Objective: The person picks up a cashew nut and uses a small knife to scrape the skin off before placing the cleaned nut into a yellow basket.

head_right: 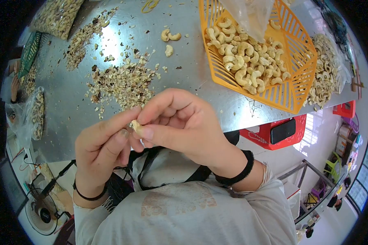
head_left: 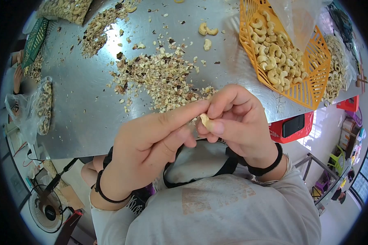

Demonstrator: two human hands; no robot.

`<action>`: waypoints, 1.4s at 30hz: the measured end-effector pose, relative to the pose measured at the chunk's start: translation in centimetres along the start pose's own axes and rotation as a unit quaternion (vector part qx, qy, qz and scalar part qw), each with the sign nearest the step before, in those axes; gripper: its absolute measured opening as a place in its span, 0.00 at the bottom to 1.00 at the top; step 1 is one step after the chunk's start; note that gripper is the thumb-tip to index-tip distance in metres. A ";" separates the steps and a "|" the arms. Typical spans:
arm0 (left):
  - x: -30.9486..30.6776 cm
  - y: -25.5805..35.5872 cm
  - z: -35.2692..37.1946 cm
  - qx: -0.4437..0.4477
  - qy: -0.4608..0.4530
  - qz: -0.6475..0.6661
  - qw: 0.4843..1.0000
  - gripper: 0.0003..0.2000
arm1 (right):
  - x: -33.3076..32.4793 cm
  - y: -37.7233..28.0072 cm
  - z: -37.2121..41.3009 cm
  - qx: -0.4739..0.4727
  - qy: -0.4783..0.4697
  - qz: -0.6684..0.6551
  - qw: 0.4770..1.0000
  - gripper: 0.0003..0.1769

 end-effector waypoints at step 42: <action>-9.9 -0.6 0.2 -0.083 0.204 -0.140 0.965 0.13 | -1.1 -4.9 4.8 -0.139 0.124 0.316 0.930 0.06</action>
Point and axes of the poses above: each hand's wrist, its own z-axis away from the middle knuckle, its own x-axis out of the palm, y = z × x, the point moved 3 cm from there along -z, towards the middle knuckle, and after that the axes turned 4 degrees about x, right-handed, at the moved point
